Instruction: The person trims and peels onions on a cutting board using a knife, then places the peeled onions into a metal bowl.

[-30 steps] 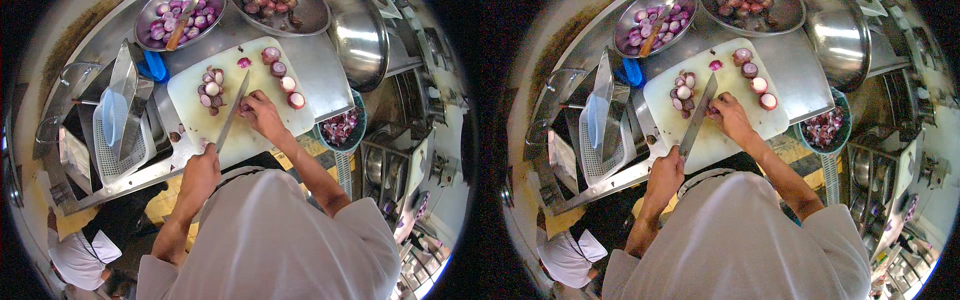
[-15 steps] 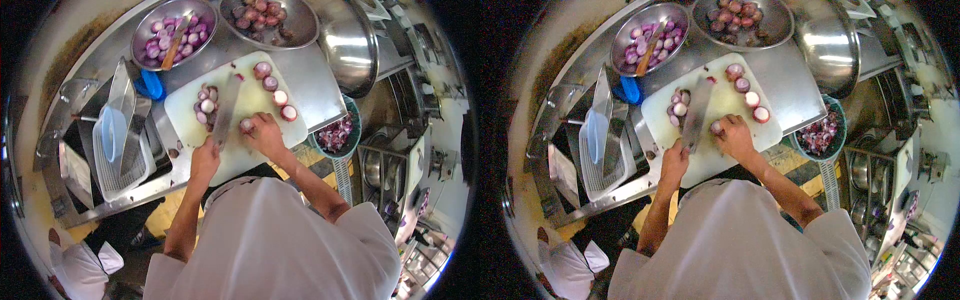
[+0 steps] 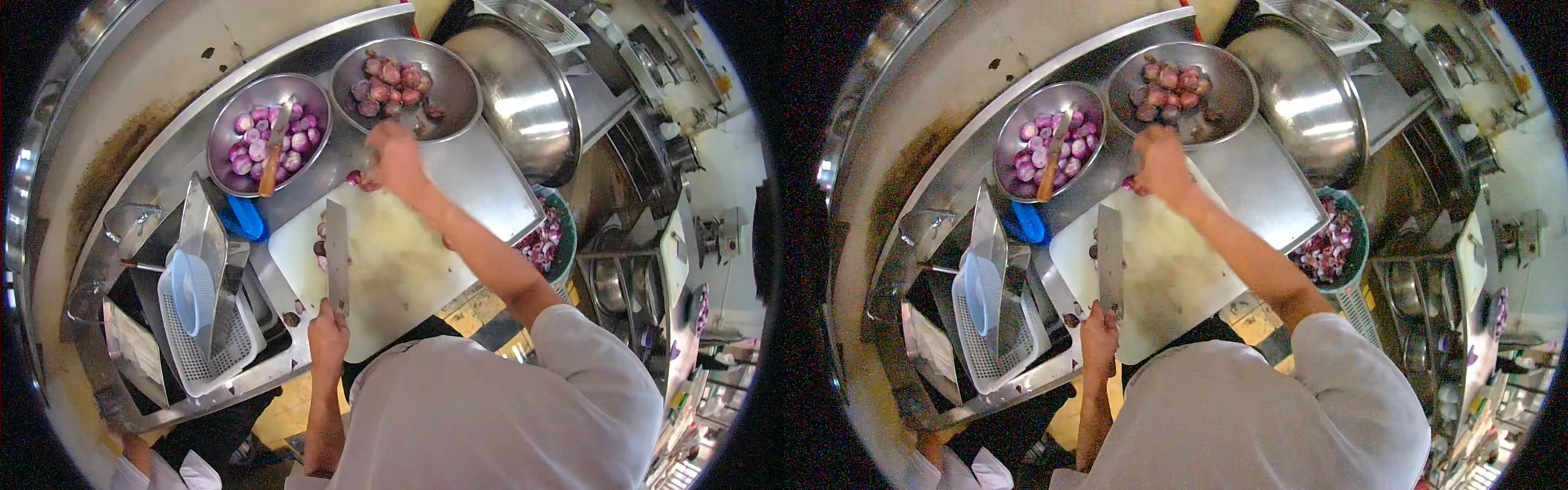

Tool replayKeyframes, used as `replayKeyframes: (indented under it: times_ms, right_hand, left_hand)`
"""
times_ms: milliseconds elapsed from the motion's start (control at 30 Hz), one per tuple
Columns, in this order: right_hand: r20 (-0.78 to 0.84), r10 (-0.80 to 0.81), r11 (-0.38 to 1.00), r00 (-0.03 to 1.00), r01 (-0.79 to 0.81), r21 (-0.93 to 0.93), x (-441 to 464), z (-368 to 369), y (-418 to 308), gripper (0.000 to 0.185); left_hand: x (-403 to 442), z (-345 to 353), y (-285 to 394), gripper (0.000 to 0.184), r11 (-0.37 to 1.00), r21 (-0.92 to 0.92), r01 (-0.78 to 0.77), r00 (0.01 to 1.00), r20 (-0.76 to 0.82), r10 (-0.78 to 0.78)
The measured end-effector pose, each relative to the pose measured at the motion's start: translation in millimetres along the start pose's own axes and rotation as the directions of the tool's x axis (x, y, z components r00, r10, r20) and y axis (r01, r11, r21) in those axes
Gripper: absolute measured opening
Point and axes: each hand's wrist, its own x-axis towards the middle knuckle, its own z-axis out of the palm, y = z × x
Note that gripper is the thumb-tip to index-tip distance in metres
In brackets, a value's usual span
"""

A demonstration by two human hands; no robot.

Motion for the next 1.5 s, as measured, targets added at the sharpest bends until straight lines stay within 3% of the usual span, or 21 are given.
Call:
replayKeyframes:
  times_ms: [67, 167, 200, 233, 333, 367, 400, 500, 567, 600, 667, 733, 800, 867, 900, 967, 1100, 1200, 1267, 1367, 1500]
  right_hand:
    - [-0.085, 0.147, 0.983, 0.985, -0.156, -0.1, 43, 31, 73, 0.015]
    - [0.005, 0.192, 0.959, 0.981, -0.186, -0.213, 99, 51, 149, 0.017]
    - [0.185, 0.232, 0.945, 0.955, -0.176, -0.275, 107, 67, 172, 0.02]
    - [0.356, 0.277, 0.93, 0.892, -0.156, -0.332, 108, 79, 186, 0.023]
    - [0.225, 0.266, 0.912, 0.937, -0.169, -0.374, 101, 100, 190, 0.037]
    - [0.228, 0.265, 0.914, 0.937, -0.169, -0.368, 107, 97, 187, 0.037]
    - [0.357, 0.365, 0.905, 0.86, -0.237, -0.354, 117, 86, 179, 0.042]
    - [0.553, 0.523, 0.782, 0.649, -0.624, -0.007, 128, 41, 157, 0.055]
    - [0.549, 0.338, 0.565, 0.765, -0.631, 0.532, 104, -26, 98, 0.047]
    - [0.565, 0.334, 0.557, 0.754, -0.642, 0.527, 88, -44, 79, 0.047]
    - [0.638, 0.078, 0.12, 0.767, -0.642, 0.757, 51, -67, 51, 0.047]
    - [0.719, 0.112, 0.353, 0.686, -0.704, 0.616, 0, -76, 19, 0.04]
    - [0.663, 0.068, 0.558, 0.746, -0.58, 0.594, -69, -44, 2, 0.033]
    - [0.583, 0.085, 0.756, 0.808, -0.434, 0.491, -118, -45, -40, 0.04]
    - [0.591, 0.084, 0.753, 0.802, -0.439, 0.49, -137, -40, -47, 0.04]
    - [0.477, 0.025, 0.862, 0.879, -0.26, 0.434, -165, -30, -57, 0.042]
    - [0.41, 0.052, 0.897, 0.911, -0.223, 0.381, -183, -37, -66, 0.041]
    - [0.441, 0.134, 0.889, 0.887, -0.305, 0.343, -185, -35, -66, 0.04]
    - [0.45, 0.169, 0.86, 0.877, -0.354, 0.368, -188, -30, -64, 0.037]
    - [0.385, 0.13, 0.907, 0.914, -0.267, 0.327, -188, -31, -66, 0.035]
    - [0.437, 0.146, 0.891, 0.887, -0.31, 0.331, -188, -34, -67, 0.037]
  left_hand:
    - [0, 0, 0, 0.016, 0.999, 0.036, -0.033, 0.999, 0.019, 0.033]
    - [-2, -3, 11, 0.014, 0.999, 0.008, -0.05, 0.999, -0.016, 0.05]
    - [-3, -3, 10, 0.014, 0.999, -0.014, -0.036, 0.999, -0.021, 0.036]
    - [-3, -1, 6, 0.014, 0.999, -0.011, -0.037, 0.999, 0.005, 0.037]
    - [-4, -3, 11, 0.015, 1.0, -0.012, 0.003, 1.0, -0.003, -0.003]
    - [-3, -4, 12, 0.015, 1.0, -0.007, 0.008, 1.0, -0.005, -0.008]
    - [-3, -6, 13, 0.015, 1.0, -0.015, 0.007, 1.0, 0.005, -0.007]
    - [-3, -7, 9, 0.016, 1.0, -0.022, -0.001, 1.0, -0.008, 0.001]
    - [-3, -3, 6, 0.016, 1.0, -0.026, -0.001, 1.0, -0.026, 0.001]
    - [-3, -3, 4, 0.016, 1.0, -0.017, -0.015, 1.0, -0.011, 0.015]
    - [-5, -4, 2, 0.016, 1.0, -0.012, -0.011, 1.0, 0.016, 0.012]
    - [-5, -11, -3, 0.017, 0.989, -0.138, 0.061, 0.996, 0.069, -0.052]
    - [-4, -10, -12, 0.016, 0.993, -0.103, 0.049, 0.997, 0.056, -0.043]
    - [-2, -11, -8, 0.015, 0.997, -0.066, 0.026, 0.999, 0.041, -0.024]
    - [-3, -19, 4, 0.015, 0.999, -0.038, 0.017, 0.998, 0.055, -0.015]
    - [-6, -31, 16, 0.013, 1.0, -0.016, -0.006, 0.996, 0.089, 0.008]
    - [-24, -46, 37, 0.012, 0.998, 0.018, -0.062, 0.996, 0.065, 0.06]
    - [-41, -57, 50, 0.013, 0.993, 0.08, -0.083, 0.984, 0.161, 0.07]
    - [-54, -63, 54, 0.027, 0.987, 0.124, -0.099, 0.969, 0.237, 0.067]
    - [-68, -70, 58, 0.03, 0.982, 0.182, -0.057, 0.949, 0.314, -0.003]
    - [-66, -64, 68, 0.014, 0.984, 0.158, -0.078, 0.952, 0.305, 0.027]
